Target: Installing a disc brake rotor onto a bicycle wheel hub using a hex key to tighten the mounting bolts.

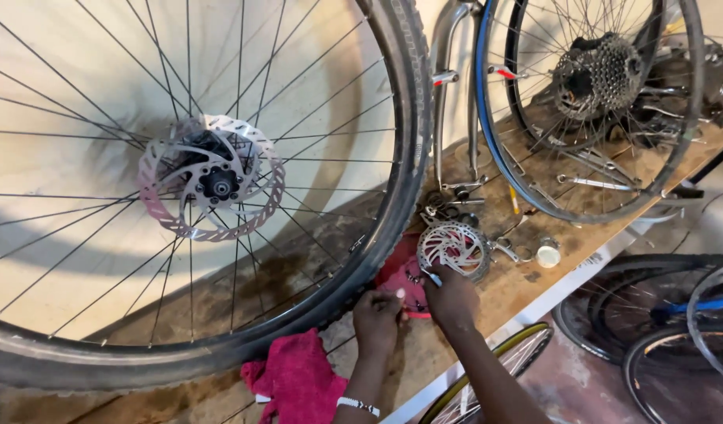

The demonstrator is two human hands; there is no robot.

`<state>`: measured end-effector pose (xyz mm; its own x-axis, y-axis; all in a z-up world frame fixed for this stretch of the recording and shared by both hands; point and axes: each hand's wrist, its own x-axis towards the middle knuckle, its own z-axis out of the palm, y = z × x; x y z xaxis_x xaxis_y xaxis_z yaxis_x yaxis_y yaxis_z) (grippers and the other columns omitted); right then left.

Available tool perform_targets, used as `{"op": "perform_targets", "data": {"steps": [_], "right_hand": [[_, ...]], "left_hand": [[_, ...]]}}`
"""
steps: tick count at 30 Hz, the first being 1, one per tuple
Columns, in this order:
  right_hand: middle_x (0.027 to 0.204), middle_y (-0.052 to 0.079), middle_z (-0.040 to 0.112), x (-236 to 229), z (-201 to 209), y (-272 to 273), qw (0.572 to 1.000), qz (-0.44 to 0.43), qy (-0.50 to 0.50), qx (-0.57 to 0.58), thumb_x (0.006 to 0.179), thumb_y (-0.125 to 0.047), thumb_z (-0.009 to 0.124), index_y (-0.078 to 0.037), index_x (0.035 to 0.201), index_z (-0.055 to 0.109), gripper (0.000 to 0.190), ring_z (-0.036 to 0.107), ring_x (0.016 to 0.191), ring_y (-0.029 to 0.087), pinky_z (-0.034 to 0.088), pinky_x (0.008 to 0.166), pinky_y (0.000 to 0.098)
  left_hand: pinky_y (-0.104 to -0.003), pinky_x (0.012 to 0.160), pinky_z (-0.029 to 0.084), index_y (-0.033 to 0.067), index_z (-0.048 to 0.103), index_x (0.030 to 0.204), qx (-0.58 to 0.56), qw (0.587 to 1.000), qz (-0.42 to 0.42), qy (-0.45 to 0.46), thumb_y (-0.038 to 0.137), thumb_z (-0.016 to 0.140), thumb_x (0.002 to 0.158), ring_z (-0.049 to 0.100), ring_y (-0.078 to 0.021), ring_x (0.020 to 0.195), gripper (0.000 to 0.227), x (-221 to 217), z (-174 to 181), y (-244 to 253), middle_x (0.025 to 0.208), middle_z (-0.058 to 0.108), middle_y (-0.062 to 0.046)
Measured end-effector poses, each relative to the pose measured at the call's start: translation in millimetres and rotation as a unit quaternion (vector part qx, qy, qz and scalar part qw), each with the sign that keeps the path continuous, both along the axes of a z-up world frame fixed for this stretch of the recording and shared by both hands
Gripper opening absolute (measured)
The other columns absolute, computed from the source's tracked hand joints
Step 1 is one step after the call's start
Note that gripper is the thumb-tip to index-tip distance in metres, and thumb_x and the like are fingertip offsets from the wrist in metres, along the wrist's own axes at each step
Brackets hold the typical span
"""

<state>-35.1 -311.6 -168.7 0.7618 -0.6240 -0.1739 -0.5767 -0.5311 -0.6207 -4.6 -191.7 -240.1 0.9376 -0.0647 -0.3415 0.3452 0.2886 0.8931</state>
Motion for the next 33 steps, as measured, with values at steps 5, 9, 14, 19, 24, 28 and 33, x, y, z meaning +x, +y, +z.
{"op": "perform_targets", "data": {"steps": [5, 9, 14, 19, 24, 28, 33], "right_hand": [[0.074, 0.010, 0.066, -1.0, -26.9, -13.5, 0.983, -0.078, -0.096, 0.136, 0.072, -0.025, 0.065, -0.024, 0.090, 0.073, 0.019, 0.064, 0.074, 0.029, 0.051, 0.070, 0.0397], [0.053, 0.013, 0.047, -6.5, 0.5, 1.3, 0.888, -0.123, -0.240, 0.372, 0.072, -0.005, 0.066, -0.001, 0.069, 0.061, 0.007, 0.045, 0.039, 0.017, 0.038, 0.034, 0.0263], [0.048, 0.014, 0.048, -16.4, 57.5, 16.7, 0.870, -0.062, -0.258, 0.417, 0.067, -0.001, 0.072, 0.006, 0.082, 0.066, 0.018, 0.047, 0.036, 0.016, 0.040, 0.035, 0.0245], [0.048, 0.012, 0.048, -17.9, 78.9, 26.8, 0.861, -0.054, -0.275, 0.425, 0.066, -0.002, 0.075, 0.003, 0.080, 0.068, 0.017, 0.047, 0.036, 0.014, 0.040, 0.036, 0.0216], [0.049, 0.015, 0.045, -26.6, 97.1, 43.0, 0.852, -0.067, -0.304, 0.421, 0.068, -0.001, 0.075, 0.003, 0.082, 0.065, 0.018, 0.040, 0.036, 0.015, 0.034, 0.032, 0.0252], [0.051, 0.013, 0.045, -25.0, 109.9, 53.9, 0.867, -0.019, -0.268, 0.419, 0.072, -0.005, 0.073, 0.004, 0.078, 0.061, 0.016, 0.040, 0.040, 0.014, 0.033, 0.034, 0.0227], [0.082, 0.020, 0.058, -23.1, 143.8, 87.8, 0.863, 0.027, -0.287, 0.414, 0.085, -0.004, 0.051, 0.013, 0.115, 0.046, 0.035, 0.051, 0.057, 0.016, 0.034, 0.044, 0.0204]], "left_hand": [[-0.029, 0.043, 0.049, -0.0069, 0.064, 0.090, -0.060, 0.997, -0.017, 0.055, -0.004, 0.054, 0.085, 0.063, -0.0261, 0.056, 0.012, -12.3, 30.2, 0.1, 0.072, 0.063, -0.022], [-0.029, 0.047, 0.049, -0.0026, 0.069, 0.093, -0.054, 0.996, -0.047, 0.053, 0.001, 0.058, 0.081, 0.060, -0.0231, 0.063, 0.017, -3.4, 38.3, -12.1, 0.079, 0.064, -0.018], [-0.024, 0.040, 0.040, -0.0001, 0.065, 0.083, -0.064, 0.997, -0.010, 0.042, 0.011, 0.074, 0.078, 0.052, -0.0182, 0.051, 0.015, 12.7, 62.0, -12.6, 0.067, 0.060, -0.017], [-0.022, 0.042, 0.041, 0.0027, 0.064, 0.080, -0.105, 0.990, -0.036, 0.083, 0.009, 0.074, 0.078, 0.053, -0.0188, 0.052, 0.012, 18.2, 83.9, -5.0, 0.069, 0.062, -0.015], [-0.018, 0.048, 0.045, 0.0000, 0.066, 0.097, -0.097, 0.990, -0.091, 0.047, 0.010, 0.063, 0.087, 0.053, -0.0123, 0.059, 0.015, 14.2, 106.5, 2.3, 0.073, 0.060, -0.010], [-0.021, 0.048, 0.049, 0.0014, 0.067, 0.099, -0.113, 0.990, -0.078, 0.044, 0.012, 0.061, 0.090, 0.054, -0.0131, 0.059, 0.016, 14.7, 126.2, 17.6, 0.073, 0.060, -0.011], [-0.020, 0.055, 0.048, -0.0003, 0.064, 0.095, -0.214, 0.975, -0.055, 0.033, 0.012, 0.058, 0.092, 0.052, -0.0114, 0.062, 0.014, 31.7, 166.4, 49.3, 0.078, 0.061, -0.010]]}}
